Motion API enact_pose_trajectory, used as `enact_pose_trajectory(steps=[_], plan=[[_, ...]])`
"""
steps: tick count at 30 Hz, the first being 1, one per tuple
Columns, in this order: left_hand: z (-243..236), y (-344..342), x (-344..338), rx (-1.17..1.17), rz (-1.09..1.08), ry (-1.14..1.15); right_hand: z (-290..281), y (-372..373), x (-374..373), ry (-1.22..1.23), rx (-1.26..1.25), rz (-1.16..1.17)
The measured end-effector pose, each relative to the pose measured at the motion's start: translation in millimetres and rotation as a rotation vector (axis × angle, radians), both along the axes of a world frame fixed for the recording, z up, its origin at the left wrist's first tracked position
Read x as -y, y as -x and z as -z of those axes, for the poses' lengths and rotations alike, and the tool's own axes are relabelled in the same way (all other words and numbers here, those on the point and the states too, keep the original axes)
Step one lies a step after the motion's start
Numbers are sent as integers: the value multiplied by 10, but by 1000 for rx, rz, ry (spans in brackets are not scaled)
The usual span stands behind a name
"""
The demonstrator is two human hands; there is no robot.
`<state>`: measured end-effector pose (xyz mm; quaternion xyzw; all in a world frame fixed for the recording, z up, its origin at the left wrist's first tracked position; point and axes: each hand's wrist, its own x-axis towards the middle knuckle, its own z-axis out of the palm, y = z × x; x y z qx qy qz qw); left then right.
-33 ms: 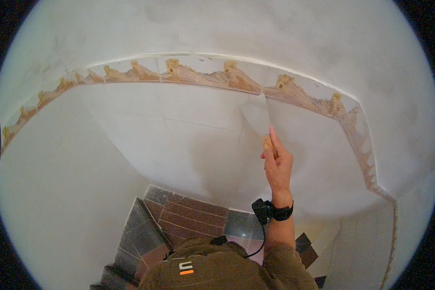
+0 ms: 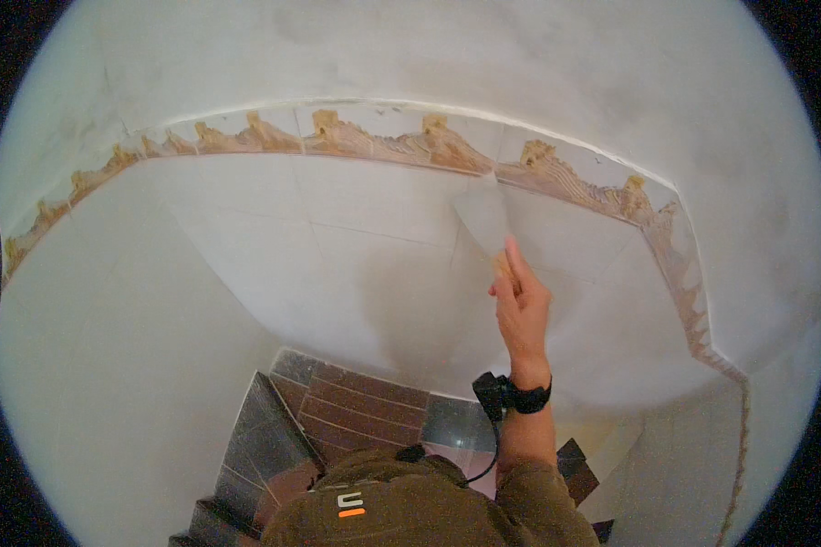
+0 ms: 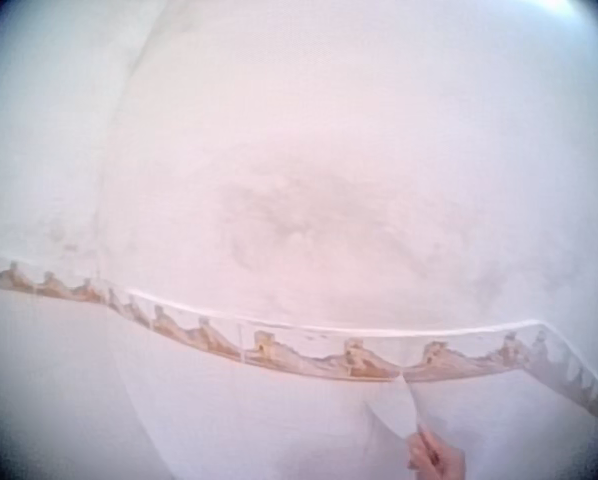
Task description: Scrape and clean a wall corner near a staircase using a putty knife and a cloth.
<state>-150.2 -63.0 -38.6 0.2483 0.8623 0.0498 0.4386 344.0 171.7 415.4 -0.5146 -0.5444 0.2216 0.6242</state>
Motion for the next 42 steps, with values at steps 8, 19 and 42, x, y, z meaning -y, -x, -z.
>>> enact_pose_trajectory(steps=[8, 19, 42], plan=[[61, 62, 243, -10, -29, 25, -53, 120, -30, -46, 107, 3], [113, 217, 586, 8, -4, 52, -103, 195, -188, -150, 185, -60], [581, 315, 638, 14, -125, 215, -278, 506, -517, -185, 401, -33]])
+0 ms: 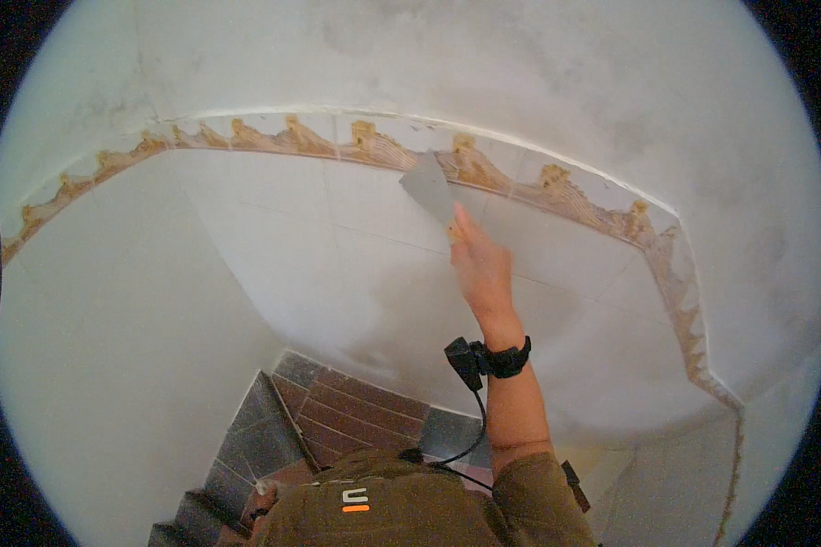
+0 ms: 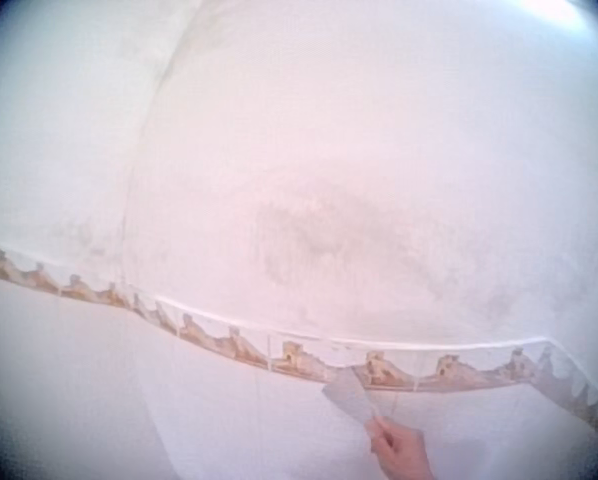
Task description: Scrape and clean a wall corner near a staircase using a putty knife and a cloth.
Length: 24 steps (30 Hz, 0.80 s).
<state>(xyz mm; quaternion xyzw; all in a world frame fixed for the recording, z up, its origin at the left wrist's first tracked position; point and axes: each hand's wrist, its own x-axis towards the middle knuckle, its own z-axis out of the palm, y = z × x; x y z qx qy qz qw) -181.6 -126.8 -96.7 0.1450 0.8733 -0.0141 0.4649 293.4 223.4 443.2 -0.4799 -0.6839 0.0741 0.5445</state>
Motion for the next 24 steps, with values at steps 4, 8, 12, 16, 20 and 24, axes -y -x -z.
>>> enact_pose_trajectory(steps=[4, 8, 12, 16, 20, 24], plan=[[95, -96, 156, -105, -200, -260, 22, 66, 100, 5, -61, -37], [125, -168, 207, -150, -359, -383, 126, -10, 199, 159, -154, -77], [85, -42, 174, -31, -321, -183, -29, 42, 55, 186, -97, -75], [166, 31, 183, -113, -165, -256, -42, 93, 187, 108, -174, -109], [129, 38, 101, -26, -401, -274, 96, 31, 179, 173, -254, -73], [-122, -9, -248, 8, 102, -135, 14, 8, -56, 129, -81, -60]])
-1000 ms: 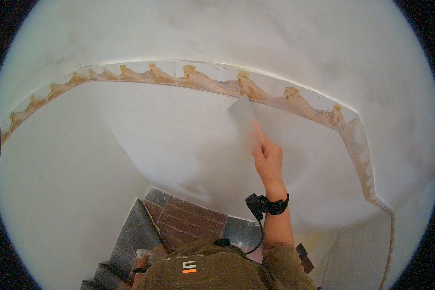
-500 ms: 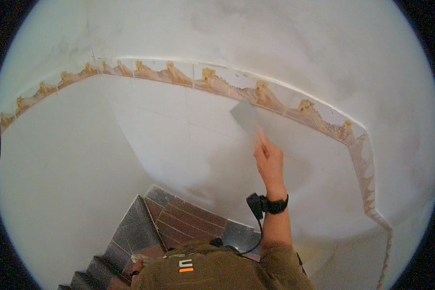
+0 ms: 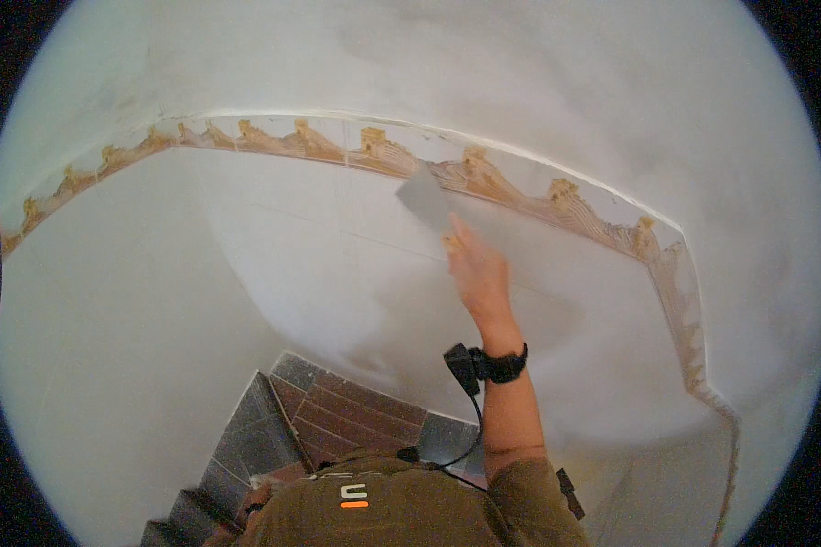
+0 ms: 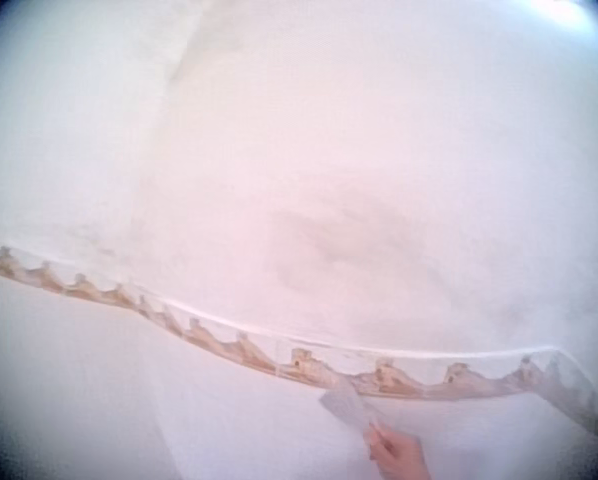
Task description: Scrape and clean a wall corner near a staircase using a putty knife and a cloth.
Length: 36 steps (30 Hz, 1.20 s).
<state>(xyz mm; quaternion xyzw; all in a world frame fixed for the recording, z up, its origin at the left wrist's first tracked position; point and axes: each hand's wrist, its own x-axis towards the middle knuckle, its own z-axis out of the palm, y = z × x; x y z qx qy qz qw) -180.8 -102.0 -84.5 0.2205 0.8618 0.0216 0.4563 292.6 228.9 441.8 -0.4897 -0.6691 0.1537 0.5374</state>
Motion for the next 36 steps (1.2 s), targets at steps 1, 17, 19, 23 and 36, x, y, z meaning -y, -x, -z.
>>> enact_pose_trajectory(steps=[1, 17, 19, 23, 36], plan=[[-6, -6, -57, -10, 9, 0, -25, 85, -60, -25, -14, -34], [-249, 78, -394, -198, -29, 158, 212, -443, 698, 140, -687, -102], [-133, 165, -366, -157, 9, 71, 198, -468, 707, 149, -664, -88], [-46, 288, -347, -98, 64, -54, 143, -488, 597, 200, -697, -139], [-292, -26, -316, -136, -165, -86, -155, -690, 578, 272, -474, -89]])
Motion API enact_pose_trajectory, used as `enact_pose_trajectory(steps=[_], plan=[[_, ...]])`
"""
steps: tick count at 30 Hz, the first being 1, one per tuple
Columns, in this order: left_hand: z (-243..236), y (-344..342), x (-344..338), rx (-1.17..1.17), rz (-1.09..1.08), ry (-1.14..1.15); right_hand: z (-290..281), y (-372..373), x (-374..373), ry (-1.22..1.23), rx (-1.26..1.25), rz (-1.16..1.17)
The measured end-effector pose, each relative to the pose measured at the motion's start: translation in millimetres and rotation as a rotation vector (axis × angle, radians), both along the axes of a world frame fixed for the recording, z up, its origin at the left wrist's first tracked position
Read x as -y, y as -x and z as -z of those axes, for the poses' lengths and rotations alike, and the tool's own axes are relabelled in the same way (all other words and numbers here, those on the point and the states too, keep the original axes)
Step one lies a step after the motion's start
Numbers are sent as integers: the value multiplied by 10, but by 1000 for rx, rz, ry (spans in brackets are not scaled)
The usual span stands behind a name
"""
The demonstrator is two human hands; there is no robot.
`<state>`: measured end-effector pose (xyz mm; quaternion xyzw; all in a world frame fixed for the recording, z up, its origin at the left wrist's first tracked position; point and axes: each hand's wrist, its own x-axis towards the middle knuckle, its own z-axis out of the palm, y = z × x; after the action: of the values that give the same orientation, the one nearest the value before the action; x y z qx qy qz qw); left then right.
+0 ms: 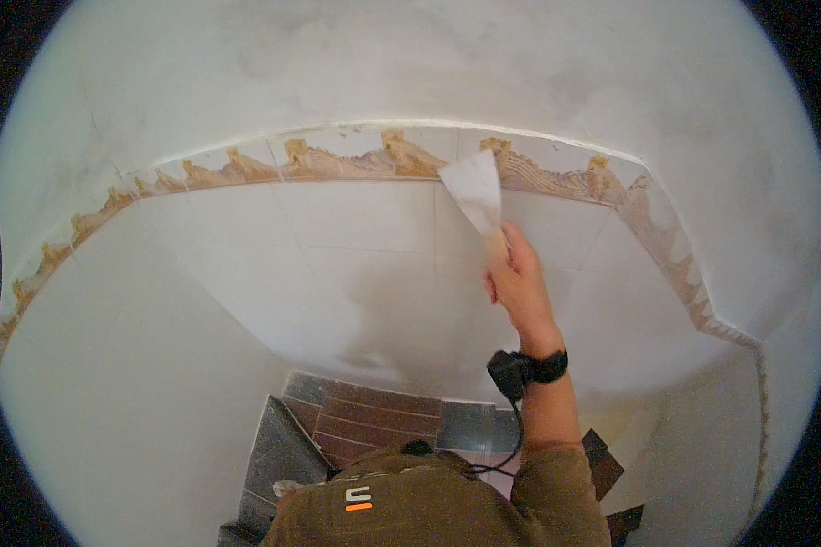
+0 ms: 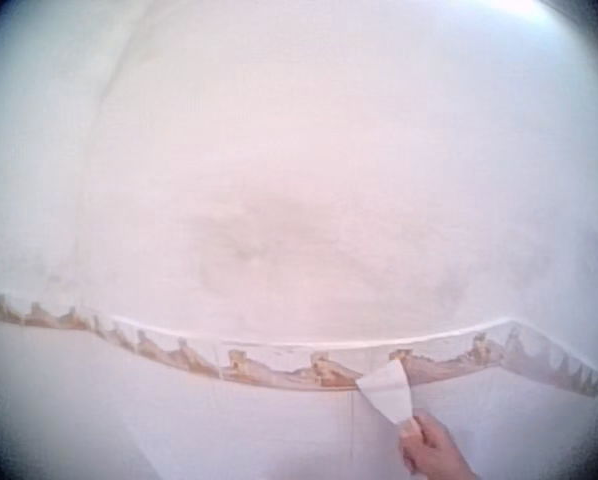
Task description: Scrape and clean a wall corner near a staircase using a putty knife and a cloth.
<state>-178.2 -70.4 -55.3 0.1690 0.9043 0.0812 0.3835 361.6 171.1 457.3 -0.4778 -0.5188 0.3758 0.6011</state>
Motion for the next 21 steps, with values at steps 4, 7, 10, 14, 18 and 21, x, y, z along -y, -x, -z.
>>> enact_pose_trajectory(steps=[4, 7, 10, 14, 18, 21], plan=[[39, -23, 66, -2, -16, -24, -91, 122, -106, -91, 114, -16], [66, -66, 124, -9, -43, -53, -56, 53, -12, -41, 128, 16], [68, -86, 168, -32, -63, -87, -21, -94, 65, 36, 117, 3], [17, -200, 185, -89, -55, -157, -102, 103, -145, -42, 132, -8], [-206, -409, 120, -153, -4, -236, -185, 329, -252, -66, 148, -103], [-258, -284, 104, 96, -243, -140, -77, 309, -163, -40, 98, -61]])
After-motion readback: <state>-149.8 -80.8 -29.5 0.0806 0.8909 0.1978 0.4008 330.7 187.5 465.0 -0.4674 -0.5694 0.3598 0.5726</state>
